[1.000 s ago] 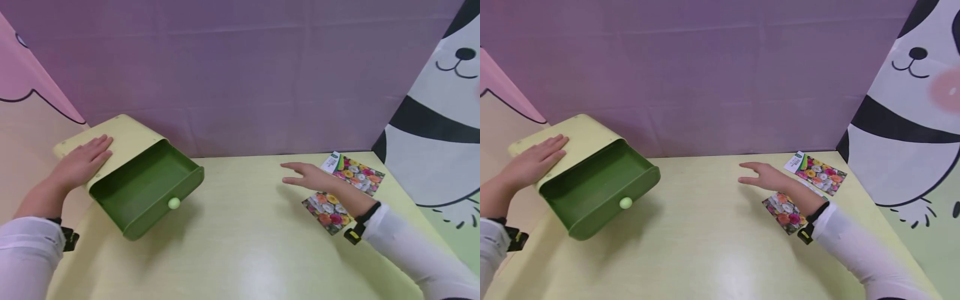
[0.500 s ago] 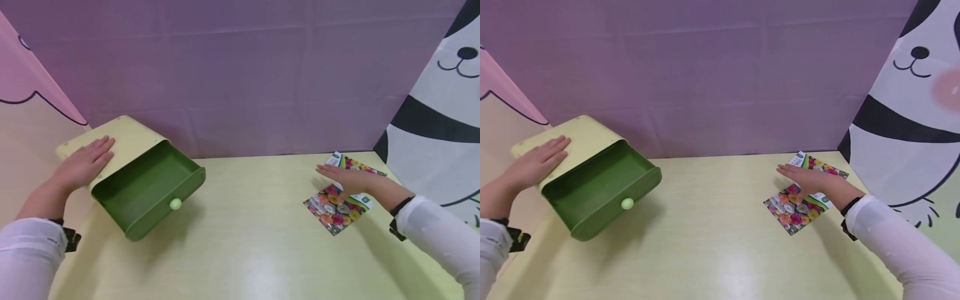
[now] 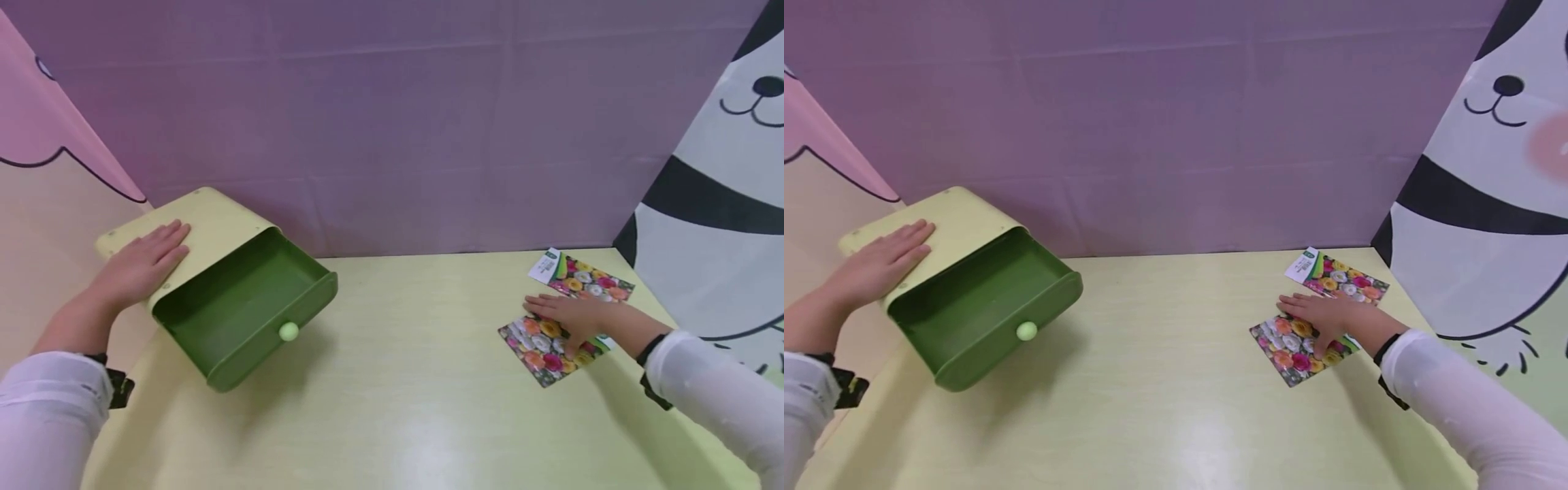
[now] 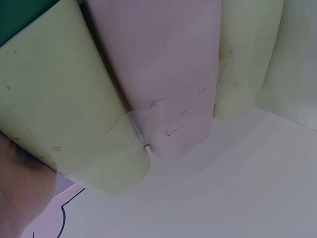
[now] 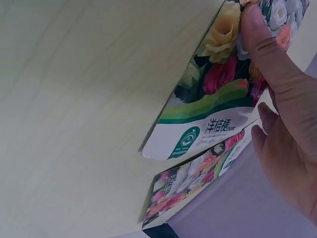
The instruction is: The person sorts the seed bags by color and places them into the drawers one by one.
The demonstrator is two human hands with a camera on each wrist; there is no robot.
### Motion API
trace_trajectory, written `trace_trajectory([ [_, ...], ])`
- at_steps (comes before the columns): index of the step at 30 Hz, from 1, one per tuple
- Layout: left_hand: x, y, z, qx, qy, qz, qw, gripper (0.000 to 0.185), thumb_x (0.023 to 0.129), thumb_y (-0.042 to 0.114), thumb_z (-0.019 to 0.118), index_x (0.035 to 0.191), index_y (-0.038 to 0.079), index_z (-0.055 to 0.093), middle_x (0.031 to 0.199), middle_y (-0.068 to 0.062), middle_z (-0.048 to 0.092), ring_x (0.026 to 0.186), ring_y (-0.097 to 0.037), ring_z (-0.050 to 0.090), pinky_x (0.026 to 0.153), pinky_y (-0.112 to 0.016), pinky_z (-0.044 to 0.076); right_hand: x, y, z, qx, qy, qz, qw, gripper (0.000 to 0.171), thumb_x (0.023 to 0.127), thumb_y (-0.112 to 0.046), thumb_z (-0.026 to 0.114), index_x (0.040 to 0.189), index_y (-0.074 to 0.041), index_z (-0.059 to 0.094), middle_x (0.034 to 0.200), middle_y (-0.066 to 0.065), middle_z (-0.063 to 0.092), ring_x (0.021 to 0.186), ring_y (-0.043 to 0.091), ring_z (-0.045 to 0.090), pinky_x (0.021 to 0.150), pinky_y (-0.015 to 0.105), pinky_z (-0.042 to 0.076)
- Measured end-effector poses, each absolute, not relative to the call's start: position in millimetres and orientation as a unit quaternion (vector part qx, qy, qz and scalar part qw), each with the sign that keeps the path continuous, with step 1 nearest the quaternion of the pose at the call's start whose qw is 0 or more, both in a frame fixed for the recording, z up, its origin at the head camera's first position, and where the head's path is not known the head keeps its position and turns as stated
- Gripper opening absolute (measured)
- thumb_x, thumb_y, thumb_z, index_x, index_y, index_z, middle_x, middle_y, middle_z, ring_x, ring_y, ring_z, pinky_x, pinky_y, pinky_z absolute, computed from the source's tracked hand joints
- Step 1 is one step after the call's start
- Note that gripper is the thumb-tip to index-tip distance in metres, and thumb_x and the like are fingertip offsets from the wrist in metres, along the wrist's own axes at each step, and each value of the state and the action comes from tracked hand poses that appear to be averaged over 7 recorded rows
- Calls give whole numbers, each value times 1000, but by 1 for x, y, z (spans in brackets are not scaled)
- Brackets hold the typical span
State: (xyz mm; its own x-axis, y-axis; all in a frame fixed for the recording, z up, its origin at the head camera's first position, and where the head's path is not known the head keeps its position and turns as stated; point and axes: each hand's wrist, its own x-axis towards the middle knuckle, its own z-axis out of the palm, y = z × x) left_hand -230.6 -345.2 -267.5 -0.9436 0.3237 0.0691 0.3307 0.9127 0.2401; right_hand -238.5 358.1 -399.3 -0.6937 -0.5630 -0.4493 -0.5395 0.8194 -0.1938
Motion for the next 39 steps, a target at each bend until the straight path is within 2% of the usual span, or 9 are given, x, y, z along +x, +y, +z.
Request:
trace_trajectory([
  [10, -231, -345, -267, -163, -979, -125, 7, 57, 107, 32, 20, 153, -2, 12, 157, -30, 8, 145, -49, 3, 114, -67, 2, -221, 365, -410, -288, 915, -112, 260, 108, 79, -51, 70, 151, 7, 13, 156, 33, 5, 141, 56, 4, 112, 70, 10],
  [19, -229, -344, -266, -157, -979, -129, 0, 58, 107, 34, 19, 153, -1, 11, 158, -29, 6, 145, -48, 1, 115, -66, 1, -215, 364, -409, -268, 920, -140, 248, 104, 79, -48, 71, 151, 5, 18, 157, 31, 7, 141, 56, 6, 111, 71, 12],
  [31, -230, -345, -266, -157, -979, -130, 3, 59, 107, 35, 20, 153, -1, 11, 158, -29, 6, 146, -47, 1, 115, -66, 2, -211, 362, -410, -235, 937, -161, 200, 113, 73, -50, 78, 148, 8, 16, 151, 32, 26, 137, 53, 26, 110, 66, 26],
  [36, -228, -343, -265, -156, -980, -122, 3, 58, 107, 33, 20, 153, -2, 12, 157, -29, 8, 145, -48, 3, 115, -66, 4, -209, 357, -408, -223, 948, -147, 174, 110, 68, -52, 81, 141, 7, 24, 141, 33, 38, 130, 52, 37, 106, 65, 33],
  [39, -227, -343, -264, -159, -980, -122, 6, 57, 108, 31, 19, 152, -3, 12, 157, -31, 8, 145, -49, 4, 115, -67, 4, -209, 354, -405, -221, 955, -118, 156, 104, 65, -54, 82, 134, 4, 30, 132, 28, 47, 123, 47, 45, 102, 63, 39],
])
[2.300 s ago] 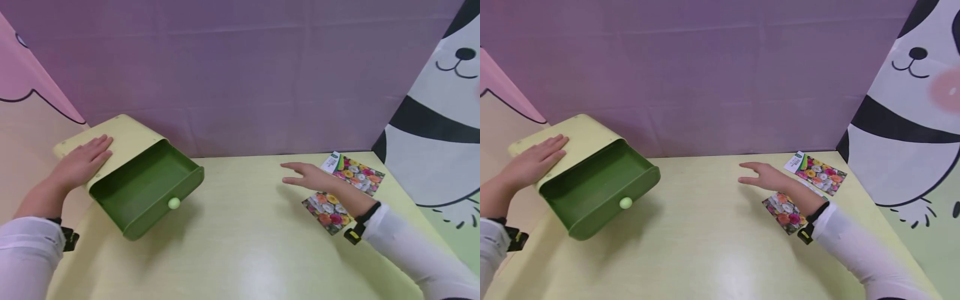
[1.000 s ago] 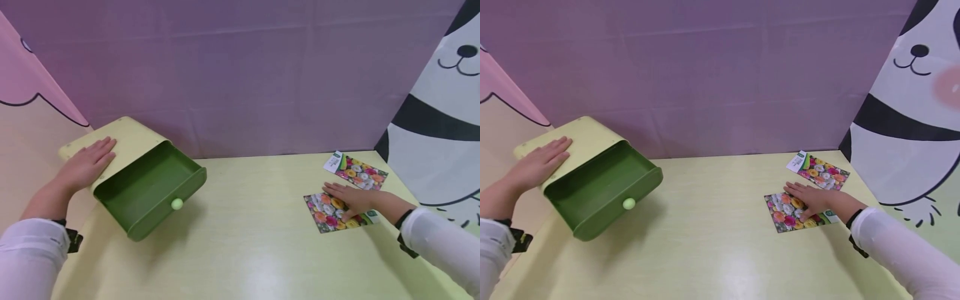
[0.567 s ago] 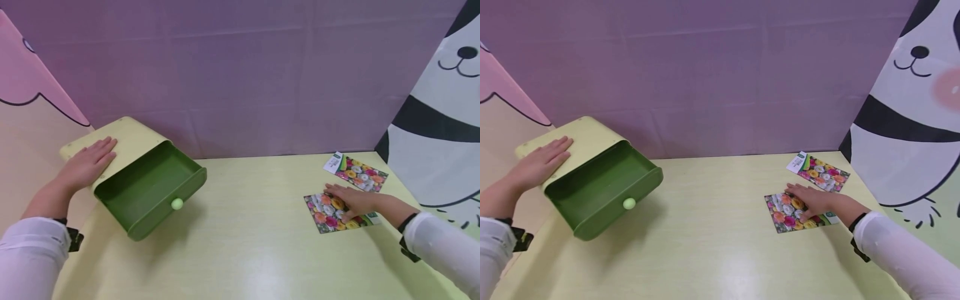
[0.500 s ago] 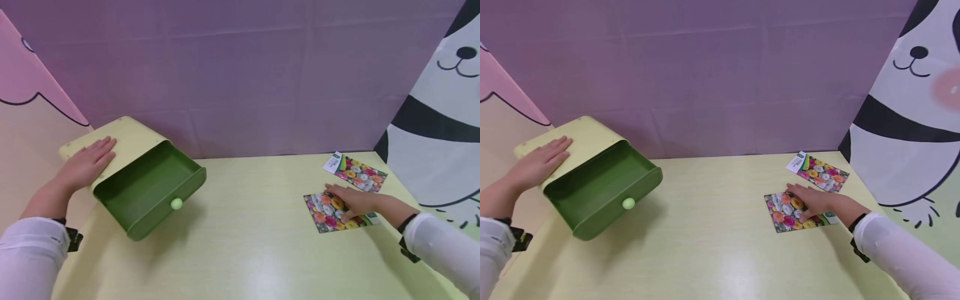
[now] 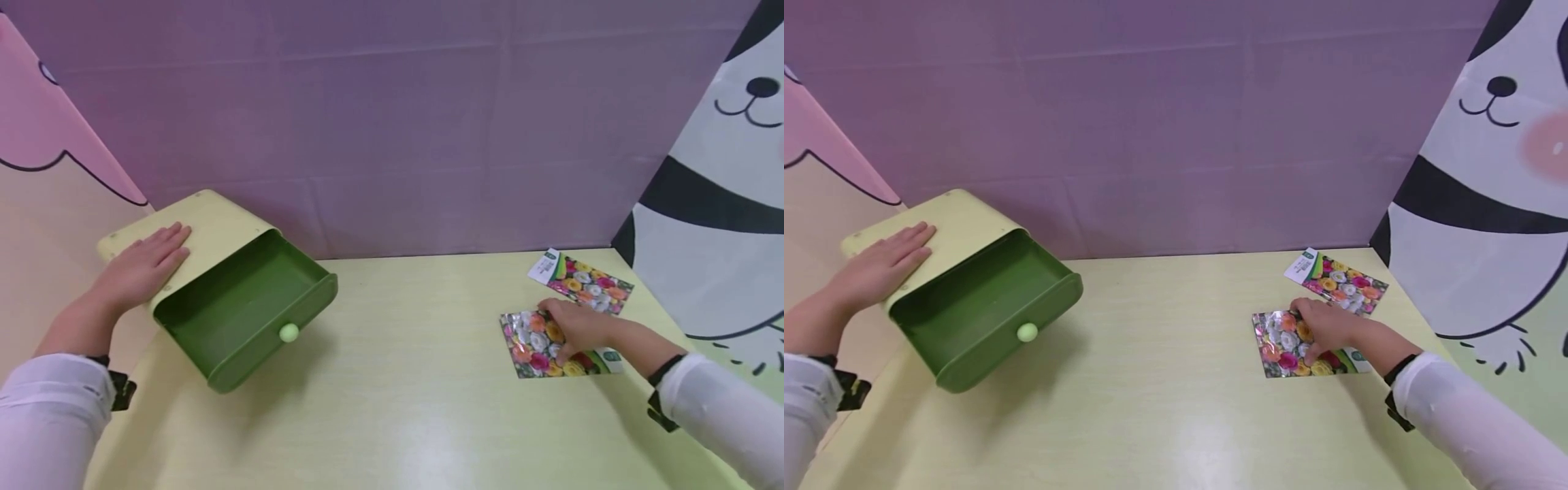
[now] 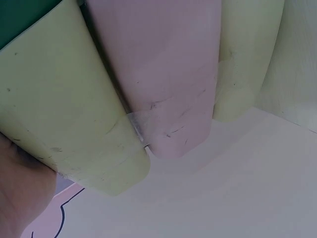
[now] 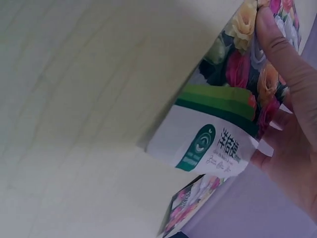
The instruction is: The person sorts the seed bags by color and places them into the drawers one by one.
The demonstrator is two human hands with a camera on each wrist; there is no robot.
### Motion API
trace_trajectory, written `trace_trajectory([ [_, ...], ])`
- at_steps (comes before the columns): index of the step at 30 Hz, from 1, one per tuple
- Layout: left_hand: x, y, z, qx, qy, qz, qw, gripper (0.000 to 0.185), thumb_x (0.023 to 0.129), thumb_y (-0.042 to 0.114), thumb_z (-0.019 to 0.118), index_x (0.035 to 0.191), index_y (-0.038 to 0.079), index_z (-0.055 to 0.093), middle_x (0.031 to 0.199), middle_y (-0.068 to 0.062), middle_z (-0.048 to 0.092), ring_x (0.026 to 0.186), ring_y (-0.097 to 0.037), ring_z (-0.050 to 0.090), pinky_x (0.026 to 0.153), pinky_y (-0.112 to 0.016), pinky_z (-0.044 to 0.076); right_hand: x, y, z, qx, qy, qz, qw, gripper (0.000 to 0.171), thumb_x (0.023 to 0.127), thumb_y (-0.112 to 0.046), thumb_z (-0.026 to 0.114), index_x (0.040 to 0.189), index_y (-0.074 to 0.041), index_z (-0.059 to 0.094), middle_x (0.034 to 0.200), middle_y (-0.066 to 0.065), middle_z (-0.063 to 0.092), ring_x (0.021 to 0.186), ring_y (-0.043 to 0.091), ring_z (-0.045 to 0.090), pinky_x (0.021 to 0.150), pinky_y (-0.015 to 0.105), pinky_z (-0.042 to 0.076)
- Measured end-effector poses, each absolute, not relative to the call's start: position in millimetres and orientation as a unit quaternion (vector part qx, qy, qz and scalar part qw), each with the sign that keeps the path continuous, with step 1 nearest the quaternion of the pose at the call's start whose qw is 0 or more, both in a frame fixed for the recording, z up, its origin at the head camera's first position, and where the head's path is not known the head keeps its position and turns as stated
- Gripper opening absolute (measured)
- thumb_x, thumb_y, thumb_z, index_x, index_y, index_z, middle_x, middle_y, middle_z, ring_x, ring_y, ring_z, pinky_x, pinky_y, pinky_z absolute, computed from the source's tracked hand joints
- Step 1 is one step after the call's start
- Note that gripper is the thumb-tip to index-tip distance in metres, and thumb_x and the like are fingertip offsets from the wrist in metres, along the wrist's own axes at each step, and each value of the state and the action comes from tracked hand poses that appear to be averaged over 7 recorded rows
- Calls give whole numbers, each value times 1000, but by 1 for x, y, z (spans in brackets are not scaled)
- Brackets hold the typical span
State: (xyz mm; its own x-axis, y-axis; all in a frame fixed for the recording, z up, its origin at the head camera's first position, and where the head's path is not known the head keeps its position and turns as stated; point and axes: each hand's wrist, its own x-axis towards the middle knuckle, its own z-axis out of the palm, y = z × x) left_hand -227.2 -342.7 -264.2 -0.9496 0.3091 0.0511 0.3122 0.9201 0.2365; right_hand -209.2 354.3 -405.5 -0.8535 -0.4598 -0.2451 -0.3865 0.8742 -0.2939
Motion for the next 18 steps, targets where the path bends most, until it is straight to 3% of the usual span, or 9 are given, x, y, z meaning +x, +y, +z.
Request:
trace_trajectory([
  [6, -226, -343, -264, -154, -980, -124, 2, 57, 107, 32, 19, 153, -3, 11, 157, -30, 7, 145, -48, 2, 115, -66, 3, -215, 348, -396, -210, 964, -58, 155, 92, 65, -50, 84, 129, 0, 42, 113, 12, 61, 104, 30, 58, 93, 60, 44],
  [11, -226, -343, -264, -154, -980, -126, 2, 58, 107, 32, 19, 153, -2, 11, 157, -30, 7, 145, -48, 2, 115, -66, 3, -223, 344, -385, -193, 963, -41, 182, 69, 71, -38, 84, 121, -1, 54, 95, 0, 64, 84, 18, 57, 82, 50, 48],
  [18, -226, -343, -264, -158, -980, -124, 7, 57, 108, 31, 19, 152, -4, 11, 156, -31, 8, 145, -49, 3, 115, -66, 3, -230, 346, -364, -176, 957, -87, 212, 51, 81, -24, 78, 120, 2, 57, 91, 1, 62, 75, 14, 54, 68, 33, 51],
])
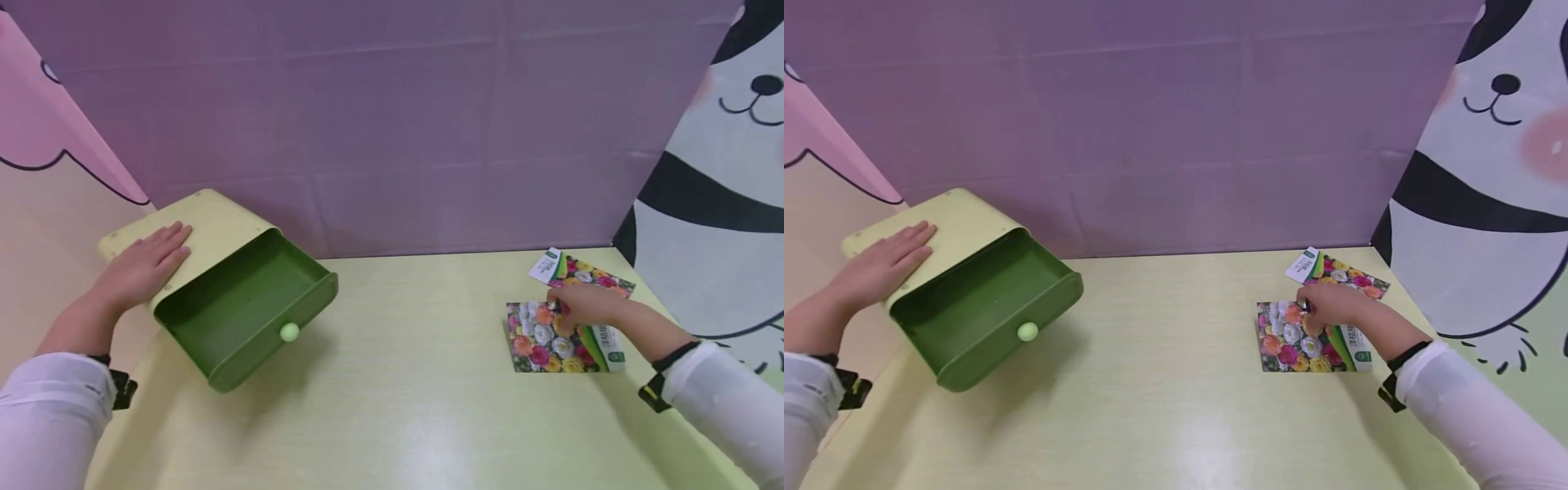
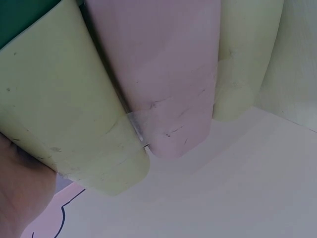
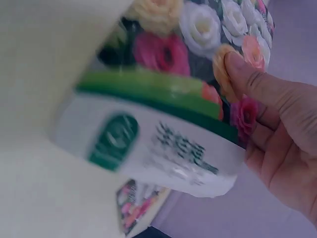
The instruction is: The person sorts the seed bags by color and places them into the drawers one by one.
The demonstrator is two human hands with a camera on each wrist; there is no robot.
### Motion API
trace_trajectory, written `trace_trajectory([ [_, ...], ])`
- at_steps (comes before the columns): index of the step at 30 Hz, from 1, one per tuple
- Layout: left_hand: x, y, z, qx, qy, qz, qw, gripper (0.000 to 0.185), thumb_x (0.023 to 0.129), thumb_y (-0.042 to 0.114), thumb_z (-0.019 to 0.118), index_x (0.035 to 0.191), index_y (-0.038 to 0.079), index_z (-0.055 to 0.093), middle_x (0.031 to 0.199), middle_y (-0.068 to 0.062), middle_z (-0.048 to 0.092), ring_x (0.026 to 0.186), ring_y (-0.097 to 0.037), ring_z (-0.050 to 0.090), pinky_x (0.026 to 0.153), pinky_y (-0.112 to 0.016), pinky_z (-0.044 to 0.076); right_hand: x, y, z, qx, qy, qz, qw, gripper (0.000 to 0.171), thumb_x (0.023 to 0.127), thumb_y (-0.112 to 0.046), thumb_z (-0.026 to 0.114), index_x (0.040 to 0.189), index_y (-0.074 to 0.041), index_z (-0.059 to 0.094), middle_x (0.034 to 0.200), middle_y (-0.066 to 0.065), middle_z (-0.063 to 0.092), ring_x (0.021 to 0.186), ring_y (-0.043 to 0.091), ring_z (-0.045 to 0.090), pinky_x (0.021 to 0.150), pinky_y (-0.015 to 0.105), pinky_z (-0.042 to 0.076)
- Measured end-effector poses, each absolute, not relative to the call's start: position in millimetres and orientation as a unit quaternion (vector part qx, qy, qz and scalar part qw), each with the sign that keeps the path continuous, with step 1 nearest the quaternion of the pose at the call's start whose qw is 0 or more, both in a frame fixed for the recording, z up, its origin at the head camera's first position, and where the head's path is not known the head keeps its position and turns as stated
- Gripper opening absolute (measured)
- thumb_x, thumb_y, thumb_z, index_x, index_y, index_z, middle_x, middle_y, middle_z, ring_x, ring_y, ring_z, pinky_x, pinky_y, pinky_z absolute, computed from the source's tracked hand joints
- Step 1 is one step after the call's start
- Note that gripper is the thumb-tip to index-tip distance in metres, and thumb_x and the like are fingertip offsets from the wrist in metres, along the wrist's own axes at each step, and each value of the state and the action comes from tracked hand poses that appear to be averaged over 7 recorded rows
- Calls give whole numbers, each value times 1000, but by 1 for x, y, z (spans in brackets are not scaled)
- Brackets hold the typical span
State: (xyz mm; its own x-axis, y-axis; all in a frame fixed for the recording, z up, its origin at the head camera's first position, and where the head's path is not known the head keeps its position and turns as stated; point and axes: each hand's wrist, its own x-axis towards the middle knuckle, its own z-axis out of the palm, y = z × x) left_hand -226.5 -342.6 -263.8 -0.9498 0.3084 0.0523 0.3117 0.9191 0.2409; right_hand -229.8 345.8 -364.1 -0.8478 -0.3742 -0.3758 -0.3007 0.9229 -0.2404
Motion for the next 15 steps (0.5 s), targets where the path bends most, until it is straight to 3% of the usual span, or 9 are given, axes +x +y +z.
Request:
trace_trajectory([
  [5, -227, -343, -264, -157, -980, -125, 2, 57, 108, 31, 18, 152, -3, 10, 157, -30, 6, 145, -49, 2, 115, -66, 2, -232, 351, -351, -202, 959, -102, 170, 35, 85, -18, 73, 110, 5, 63, 86, 2, 62, 73, 13, 51, 63, 30, 48],
  [10, -228, -343, -264, -154, -980, -128, -1, 58, 107, 33, 19, 153, -2, 10, 158, -29, 6, 145, -48, 1, 115, -66, 2, -232, 355, -338, -190, 964, -116, 145, 43, 88, -19, 71, 117, 10, 60, 92, 5, 67, 77, 14, 55, 68, 34, 53],
  [15, -229, -346, -265, -158, -978, -133, -2, 58, 107, 32, 20, 153, -2, 10, 158, -29, 5, 145, -48, 0, 115, -66, 1, -233, 358, -331, -164, 967, -164, 101, 37, 87, -22, 71, 110, 6, 60, 86, 3, 67, 75, 15, 54, 66, 31, 50],
])
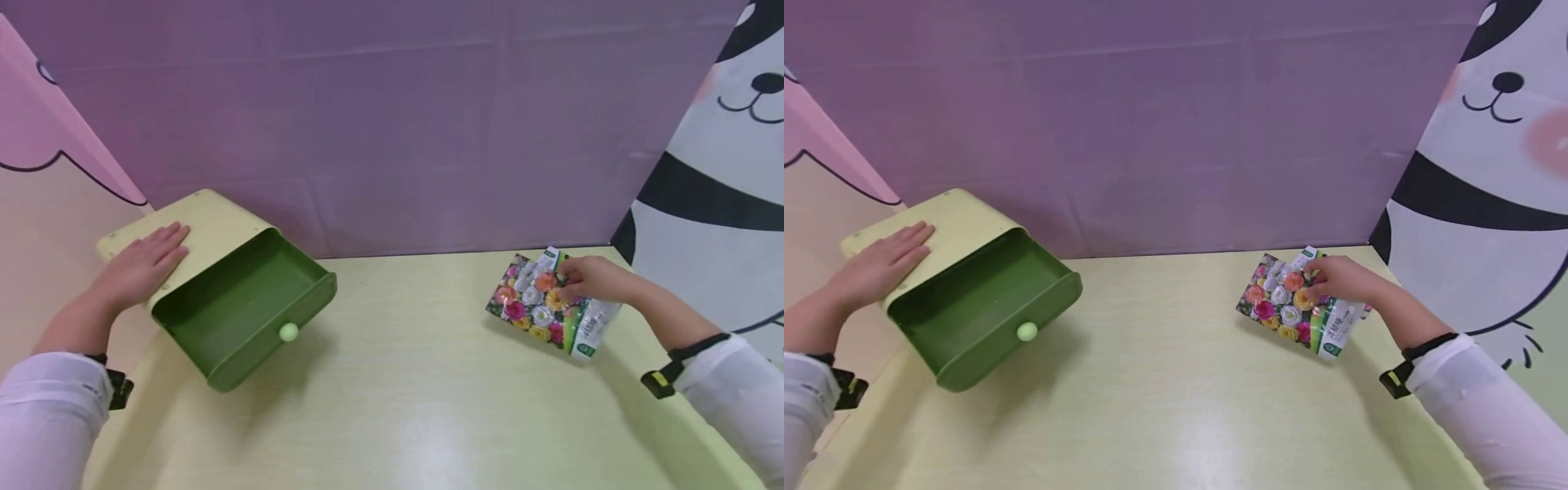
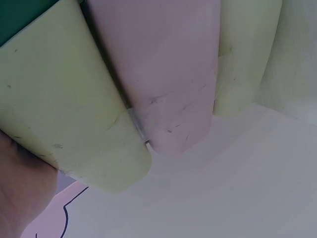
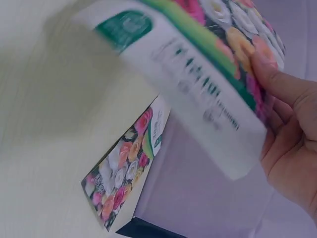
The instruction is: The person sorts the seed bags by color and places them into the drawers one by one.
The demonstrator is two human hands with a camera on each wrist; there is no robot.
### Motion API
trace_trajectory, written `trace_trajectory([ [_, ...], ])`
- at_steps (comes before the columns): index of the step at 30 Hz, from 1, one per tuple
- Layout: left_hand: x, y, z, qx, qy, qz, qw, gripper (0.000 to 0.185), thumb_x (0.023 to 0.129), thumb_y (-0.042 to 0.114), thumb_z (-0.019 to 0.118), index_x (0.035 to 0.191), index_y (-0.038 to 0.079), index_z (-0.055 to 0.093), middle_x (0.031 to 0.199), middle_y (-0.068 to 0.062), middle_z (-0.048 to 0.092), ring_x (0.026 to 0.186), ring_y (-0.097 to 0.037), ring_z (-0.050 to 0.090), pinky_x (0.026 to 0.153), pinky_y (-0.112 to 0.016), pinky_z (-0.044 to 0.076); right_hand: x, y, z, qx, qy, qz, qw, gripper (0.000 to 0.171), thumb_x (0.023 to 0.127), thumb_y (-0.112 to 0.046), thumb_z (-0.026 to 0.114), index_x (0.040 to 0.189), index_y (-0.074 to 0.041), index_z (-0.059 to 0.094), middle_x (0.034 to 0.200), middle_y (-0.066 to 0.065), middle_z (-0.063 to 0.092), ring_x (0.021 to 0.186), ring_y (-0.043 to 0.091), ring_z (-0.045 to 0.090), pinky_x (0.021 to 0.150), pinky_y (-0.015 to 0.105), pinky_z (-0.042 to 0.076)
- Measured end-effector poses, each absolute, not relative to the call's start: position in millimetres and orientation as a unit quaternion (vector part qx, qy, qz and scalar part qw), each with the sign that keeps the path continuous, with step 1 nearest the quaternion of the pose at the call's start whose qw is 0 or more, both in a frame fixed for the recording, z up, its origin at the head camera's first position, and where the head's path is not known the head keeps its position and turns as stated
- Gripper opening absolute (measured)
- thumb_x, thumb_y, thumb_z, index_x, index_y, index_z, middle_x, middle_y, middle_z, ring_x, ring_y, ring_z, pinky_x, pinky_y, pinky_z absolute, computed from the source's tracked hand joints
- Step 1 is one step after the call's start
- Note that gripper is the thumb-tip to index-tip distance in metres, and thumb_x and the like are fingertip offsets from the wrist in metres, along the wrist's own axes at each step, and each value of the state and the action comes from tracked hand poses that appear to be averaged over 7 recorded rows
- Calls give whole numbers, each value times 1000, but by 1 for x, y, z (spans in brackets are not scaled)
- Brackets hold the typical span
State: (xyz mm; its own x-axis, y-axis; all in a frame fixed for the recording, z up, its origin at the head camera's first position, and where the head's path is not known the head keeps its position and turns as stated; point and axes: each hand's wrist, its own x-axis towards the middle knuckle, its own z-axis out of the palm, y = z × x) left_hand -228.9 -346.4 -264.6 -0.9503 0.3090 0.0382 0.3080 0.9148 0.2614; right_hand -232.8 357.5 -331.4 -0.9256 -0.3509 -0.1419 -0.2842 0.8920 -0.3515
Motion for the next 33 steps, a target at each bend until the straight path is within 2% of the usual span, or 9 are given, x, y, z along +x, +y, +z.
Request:
trace_trajectory([
  [3, -230, -348, -264, 160, 977, 139, 9, 58, 107, 33, 20, 153, -1, 9, 158, -29, 4, 145, -48, -2, 116, -65, -2, -232, 356, -329, -133, 965, -208, 83, 34, 88, -22, 71, 108, 4, 59, 85, 4, 65, 74, 16, 54, 64, 28, 48],
  [5, -230, -348, -264, 162, 977, 141, 12, 58, 107, 33, 20, 153, -1, 9, 158, -29, 4, 145, -48, -2, 115, -66, -2, -230, 355, -326, -107, 964, -232, 71, 40, 89, -25, 70, 112, 6, 57, 88, 12, 66, 76, 17, 57, 64, 25, 48],
  [10, -231, -348, -261, 161, 977, 139, 17, 58, 107, 32, 20, 153, -2, 9, 158, -29, 3, 145, -48, -3, 115, -66, -3, -226, 350, -316, -20, 955, -291, 60, 71, 90, -46, 64, 133, 8, 45, 117, 32, 59, 84, 20, 62, 68, 23, 51],
  [15, -232, -348, -260, 158, 976, 150, 16, 60, 107, 31, 22, 151, -8, 6, 156, -31, -6, 143, -51, -7, 114, -67, -4, -222, 339, -308, 54, 919, -386, 56, 79, 88, -54, 62, 139, 2, 41, 116, 22, 64, 76, 12, 65, 66, 25, 55],
  [17, -233, -348, -260, 156, 974, 164, 5, 64, 107, 30, 25, 149, -11, 1, 155, -33, -12, 142, -52, -10, 114, -67, -6, -221, 334, -306, 81, 902, -421, 55, 85, 86, -56, 62, 144, 1, 36, 122, 22, 63, 74, 6, 64, 67, 23, 56],
  [22, -231, -344, -256, 139, 964, 226, -32, 73, 106, 31, 29, 146, -11, -15, 151, -34, -23, 140, -51, -20, 114, -63, -13, -219, 317, -301, 114, 882, -456, 49, 96, 84, -60, 61, 151, -1, 25, 140, 27, 48, 75, -1, 60, 68, 18, 54],
  [27, -220, -329, -242, 110, 934, 323, -107, 73, 105, 31, 28, 149, 2, -22, 153, -27, -27, 141, -42, -26, 115, -57, -18, -219, 298, -299, 119, 869, -478, 48, 93, 84, -60, 61, 150, -4, 28, 139, 24, 48, 76, 1, 61, 69, 18, 55],
  [31, -205, -286, -227, 70, 910, 381, -150, 73, 104, 37, 28, 152, 12, -21, 157, -16, -26, 144, -33, -25, 117, -50, -18, -222, 299, -303, 109, 852, -509, 50, 91, 85, -56, 62, 151, -5, 27, 140, 23, 48, 77, 0, 62, 71, 18, 56],
  [33, -195, -260, -221, 48, 899, 404, -162, 73, 104, 41, 28, 152, 13, -19, 159, -12, -23, 146, -29, -22, 119, -47, -16, -223, 299, -304, 105, 845, -521, 50, 89, 86, -54, 63, 151, -6, 28, 137, 20, 51, 77, 0, 63, 72, 19, 57],
])
